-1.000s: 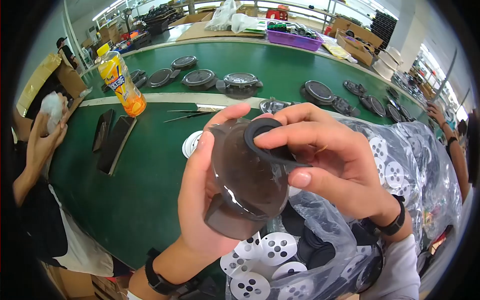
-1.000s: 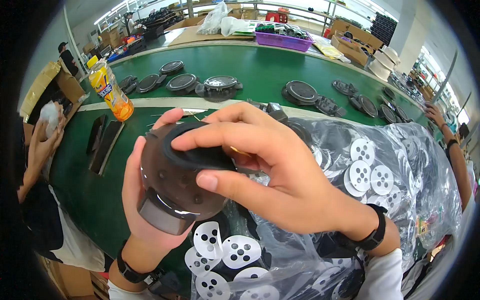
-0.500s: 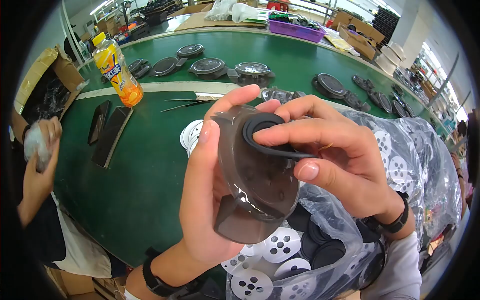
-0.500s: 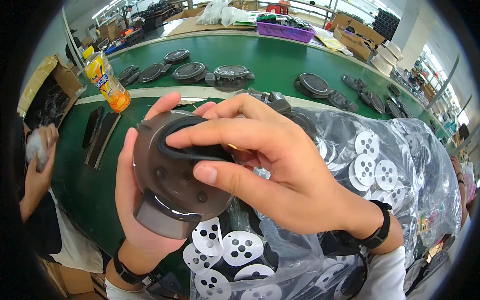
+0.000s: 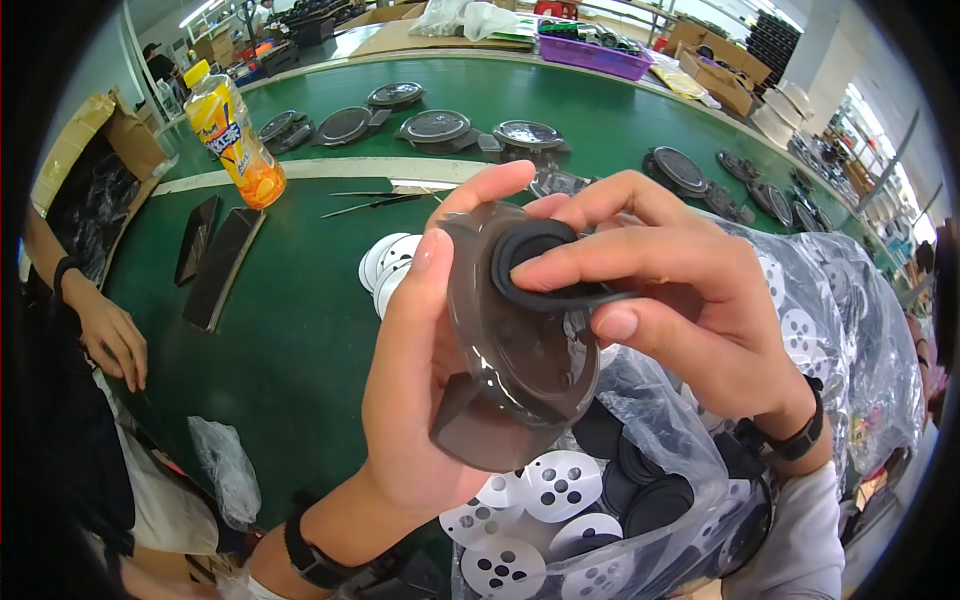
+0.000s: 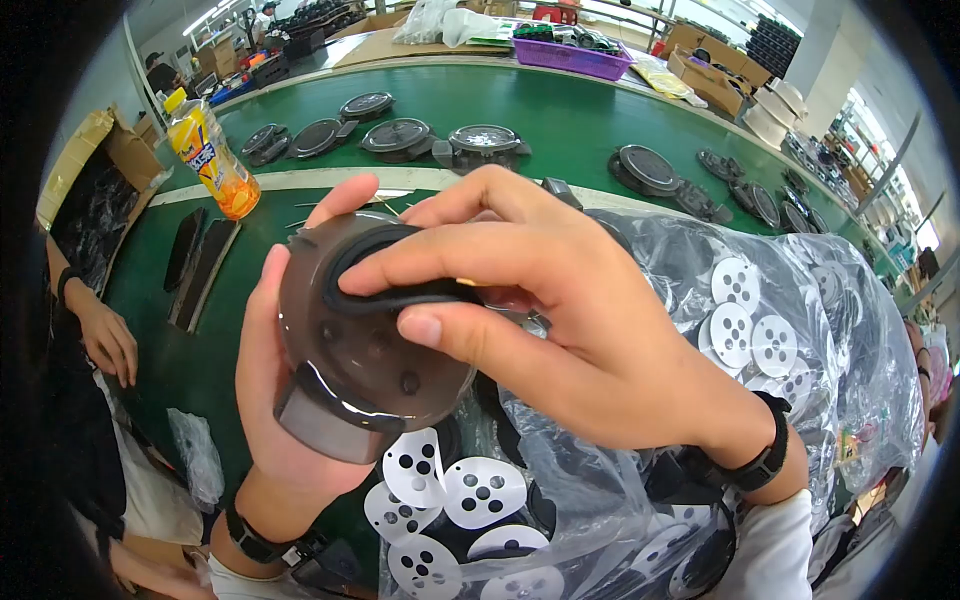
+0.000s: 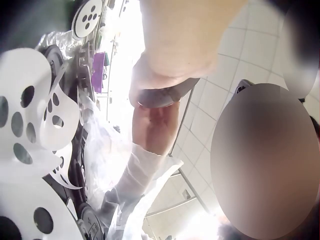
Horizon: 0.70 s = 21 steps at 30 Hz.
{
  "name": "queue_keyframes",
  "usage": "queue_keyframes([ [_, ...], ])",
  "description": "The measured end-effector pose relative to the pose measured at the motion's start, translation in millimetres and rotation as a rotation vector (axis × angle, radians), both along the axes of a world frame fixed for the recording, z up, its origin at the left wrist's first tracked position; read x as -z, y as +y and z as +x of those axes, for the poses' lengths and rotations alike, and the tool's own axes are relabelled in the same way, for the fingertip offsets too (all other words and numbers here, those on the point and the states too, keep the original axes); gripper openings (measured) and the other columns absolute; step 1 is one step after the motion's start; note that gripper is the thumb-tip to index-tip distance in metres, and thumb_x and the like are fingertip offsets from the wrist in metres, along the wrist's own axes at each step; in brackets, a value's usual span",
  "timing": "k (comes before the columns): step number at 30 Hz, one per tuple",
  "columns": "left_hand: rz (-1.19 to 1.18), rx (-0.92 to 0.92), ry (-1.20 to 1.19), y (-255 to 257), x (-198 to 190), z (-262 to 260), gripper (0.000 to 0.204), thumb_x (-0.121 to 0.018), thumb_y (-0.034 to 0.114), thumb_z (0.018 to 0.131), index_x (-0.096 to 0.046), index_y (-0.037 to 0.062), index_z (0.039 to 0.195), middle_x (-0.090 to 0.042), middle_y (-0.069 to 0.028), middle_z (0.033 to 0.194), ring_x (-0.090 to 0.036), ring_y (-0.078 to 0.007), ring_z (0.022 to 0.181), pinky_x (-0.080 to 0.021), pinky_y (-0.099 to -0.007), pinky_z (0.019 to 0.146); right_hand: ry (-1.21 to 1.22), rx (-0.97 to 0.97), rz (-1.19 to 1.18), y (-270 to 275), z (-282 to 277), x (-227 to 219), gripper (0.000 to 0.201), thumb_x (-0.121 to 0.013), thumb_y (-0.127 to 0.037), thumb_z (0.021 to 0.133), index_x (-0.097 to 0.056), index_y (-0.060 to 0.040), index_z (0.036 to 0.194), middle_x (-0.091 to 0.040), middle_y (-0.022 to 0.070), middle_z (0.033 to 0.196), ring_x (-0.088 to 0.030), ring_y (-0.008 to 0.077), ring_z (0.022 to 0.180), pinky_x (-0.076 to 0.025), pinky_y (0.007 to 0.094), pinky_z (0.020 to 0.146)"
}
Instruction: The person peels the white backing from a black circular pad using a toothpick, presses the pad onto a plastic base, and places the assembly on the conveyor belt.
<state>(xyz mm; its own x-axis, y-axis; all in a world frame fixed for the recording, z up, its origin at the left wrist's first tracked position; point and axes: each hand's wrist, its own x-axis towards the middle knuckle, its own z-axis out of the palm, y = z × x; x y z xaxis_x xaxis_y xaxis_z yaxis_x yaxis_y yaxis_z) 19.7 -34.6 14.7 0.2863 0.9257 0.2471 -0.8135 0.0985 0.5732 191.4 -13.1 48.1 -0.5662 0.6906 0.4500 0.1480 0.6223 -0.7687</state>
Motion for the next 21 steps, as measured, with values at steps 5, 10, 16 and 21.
queue_keyframes([
  [5, 0.004, -0.056, 0.159, -3, -10, 4, 0.055, -0.025, 0.043, 0.094, -0.025, 0.0080, 0.137, -0.048, -0.0172, 0.123, -0.053, -0.0284, 0.110, -0.045, -0.0413, 0.094, -0.136, 0.034, 0.163, -4, 2, -8, 0.035, -0.066, -0.023, 0.078, -0.065, -0.0001, 0.105, -0.052, 0.0142, 0.104, -0.052, 0.0238, 0.101, -0.039, 0.0345, 0.092],
  [10, 0.001, -0.089, 0.068, -3, -8, 8, 0.056, -0.026, 0.044, 0.094, -0.025, 0.0078, 0.137, -0.048, -0.0182, 0.122, -0.054, -0.0281, 0.108, -0.046, -0.0420, 0.093, -0.051, 0.058, 0.089, -12, -2, -6, 0.036, -0.070, -0.019, 0.074, -0.066, -0.0010, 0.105, -0.050, 0.0143, 0.105, -0.052, 0.0235, 0.097, -0.037, 0.0369, 0.095],
  [16, 0.014, -0.037, -0.036, -1, -5, 6, 0.057, -0.026, 0.044, 0.093, -0.024, 0.0073, 0.137, -0.052, -0.0170, 0.117, -0.056, -0.0262, 0.104, -0.047, -0.0406, 0.091, -0.158, 0.081, 0.242, -12, -1, -8, 0.038, -0.073, -0.014, 0.069, -0.066, -0.0009, 0.104, -0.046, 0.0145, 0.109, -0.046, 0.0151, 0.070, -0.042, 0.0304, 0.080],
  [21, 0.008, -0.057, -0.010, -2, -6, 8, 0.057, -0.026, 0.044, 0.093, -0.025, 0.0080, 0.137, -0.053, -0.0164, 0.116, -0.057, -0.0259, 0.104, -0.047, -0.0400, 0.091, -0.152, 0.092, 0.341, -11, -1, -6, 0.040, -0.075, -0.013, 0.066, -0.066, -0.0006, 0.104, -0.045, 0.0143, 0.111, -0.037, 0.0101, 0.062, -0.037, 0.0248, 0.063],
])
